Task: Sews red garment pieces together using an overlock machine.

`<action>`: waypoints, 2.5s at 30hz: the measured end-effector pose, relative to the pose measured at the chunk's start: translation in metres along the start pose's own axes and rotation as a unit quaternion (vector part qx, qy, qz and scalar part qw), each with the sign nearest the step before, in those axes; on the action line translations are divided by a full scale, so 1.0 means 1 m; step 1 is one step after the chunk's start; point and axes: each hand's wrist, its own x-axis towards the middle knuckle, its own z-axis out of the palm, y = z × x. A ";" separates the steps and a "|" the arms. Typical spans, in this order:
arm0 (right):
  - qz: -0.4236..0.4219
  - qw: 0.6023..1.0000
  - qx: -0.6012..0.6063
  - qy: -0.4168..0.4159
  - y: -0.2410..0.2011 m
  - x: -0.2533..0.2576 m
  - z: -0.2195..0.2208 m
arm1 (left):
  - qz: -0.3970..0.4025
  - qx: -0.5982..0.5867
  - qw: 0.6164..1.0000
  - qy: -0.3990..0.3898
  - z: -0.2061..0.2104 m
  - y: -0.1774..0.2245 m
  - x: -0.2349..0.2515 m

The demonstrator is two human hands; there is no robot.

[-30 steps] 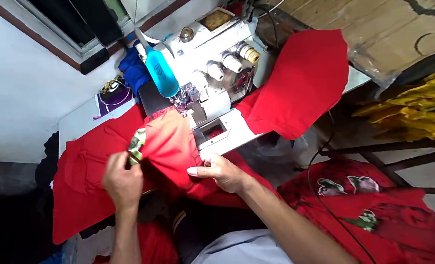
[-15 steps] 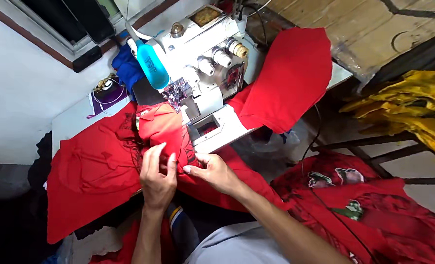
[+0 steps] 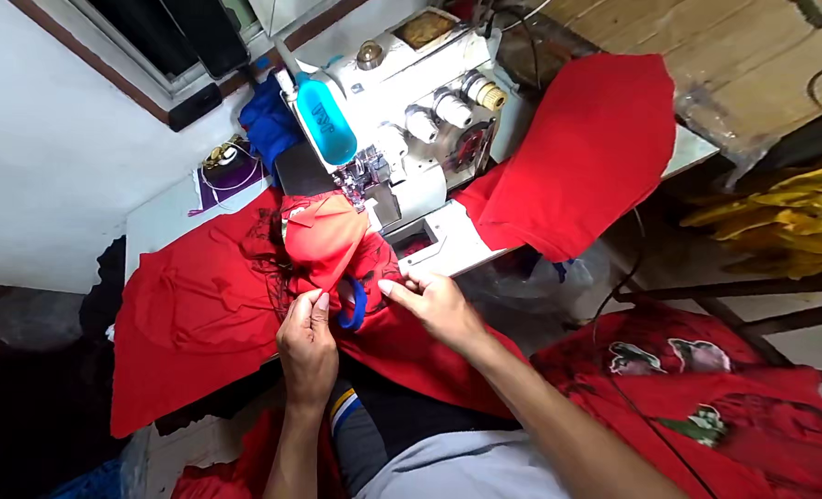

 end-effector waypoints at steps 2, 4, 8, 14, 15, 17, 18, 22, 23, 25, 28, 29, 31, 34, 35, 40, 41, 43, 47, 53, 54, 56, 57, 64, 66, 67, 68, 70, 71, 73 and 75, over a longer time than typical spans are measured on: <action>-0.023 0.999 -0.018 0.015 -0.008 0.018 0.000 | -0.002 -0.016 0.999 0.035 0.002 0.010 0.008; -0.024 0.999 -0.011 0.019 -0.021 0.033 0.000 | 0.016 -0.020 0.999 0.044 0.001 0.023 0.019; -0.013 1.000 0.017 -0.003 -0.025 0.043 -0.007 | 0.111 0.101 0.989 0.012 -0.009 0.050 0.027; -0.042 0.997 0.060 0.002 -0.006 0.035 -0.007 | 0.190 0.164 0.968 0.027 -0.006 0.083 0.014; -0.045 0.997 0.065 0.006 -0.005 0.034 -0.007 | 0.191 0.162 0.968 0.029 -0.005 0.087 0.014; -0.062 0.996 0.059 0.025 -0.008 0.028 -0.009 | 0.193 0.161 0.967 0.033 -0.002 0.094 0.014; -0.070 0.995 0.062 0.037 -0.009 0.026 -0.009 | 0.194 0.162 0.967 0.035 0.000 0.098 0.015; -0.099 0.988 0.071 0.092 -0.014 0.029 -0.006 | 0.195 0.202 0.959 0.034 0.012 0.105 0.030; -0.100 0.988 0.056 0.106 -0.015 0.031 -0.002 | 0.188 0.231 0.954 0.026 0.016 0.104 0.035; -0.103 0.986 0.042 0.121 -0.016 0.036 0.004 | 0.177 0.267 0.947 0.007 0.024 0.101 0.049; -0.116 0.981 0.028 0.154 -0.018 0.041 0.010 | 0.167 0.275 0.947 -0.011 0.034 0.094 0.066; -0.114 0.980 0.027 0.159 -0.019 0.041 0.011 | 0.165 0.275 0.947 -0.013 0.036 0.093 0.071; -0.100 0.981 0.029 0.164 -0.021 0.040 0.012 | 0.155 0.284 0.946 -0.024 0.038 0.091 0.076; -0.088 0.982 0.031 0.165 -0.021 0.039 0.014 | 0.154 0.303 0.940 -0.031 0.039 0.091 0.074; -0.087 0.982 0.034 0.163 -0.020 0.039 0.014 | 0.153 0.311 0.937 -0.030 0.041 0.091 0.073; -0.059 0.983 0.052 0.164 -0.025 0.042 0.015 | 0.113 0.347 0.930 -0.045 0.057 0.098 0.084; -0.048 0.984 0.057 0.163 -0.027 0.041 0.016 | 0.111 0.341 0.932 -0.048 0.059 0.097 0.084; -0.039 0.985 0.078 0.149 -0.026 0.042 0.016 | 0.145 0.295 0.944 -0.040 0.055 0.090 0.081; 0.053 0.980 0.190 0.036 -0.012 0.040 0.006 | 0.110 0.092 0.989 -0.029 0.028 0.063 0.013; 0.121 0.747 0.641 -0.130 -0.036 0.029 0.048 | -0.018 0.083 0.996 -0.006 0.017 -0.021 -0.024; 0.102 0.755 0.636 -0.122 -0.032 0.025 0.050 | 0.025 0.155 0.987 0.020 -0.021 -0.029 -0.003; 0.068 0.846 0.525 -0.069 -0.019 0.028 0.045 | 0.074 0.245 0.963 0.079 -0.097 -0.055 0.038; 0.057 0.885 0.461 -0.040 -0.014 0.029 0.042 | 0.083 0.252 0.961 0.076 -0.119 -0.062 0.052; 0.011 0.961 0.276 0.021 -0.005 0.002 0.032 | 0.259 0.144 0.955 -0.014 0.012 0.007 0.026; 0.013 0.975 0.220 0.019 -0.001 -0.003 0.022 | 0.238 0.114 0.964 0.015 0.033 0.003 0.034; 0.016 0.983 0.185 0.016 0.001 -0.001 0.016 | 0.222 0.100 0.970 0.018 0.032 0.005 0.039; 0.026 0.987 0.157 0.014 0.003 0.002 0.011 | 0.211 0.089 0.973 0.013 0.027 0.009 0.041; 0.050 0.986 0.161 0.006 0.002 0.011 0.003 | 0.201 0.062 0.978 -0.009 0.019 0.020 0.039; 0.054 0.982 0.181 -0.004 0.000 0.017 -0.001 | 0.210 0.047 0.977 -0.011 0.017 0.023 0.038; 0.047 0.970 0.240 -0.016 -0.006 0.029 -0.002 | 0.237 0.034 0.971 -0.010 0.018 0.025 0.037; 0.033 0.964 0.263 -0.014 -0.012 0.035 -0.003 | 0.255 0.017 0.967 -0.019 0.018 0.025 0.036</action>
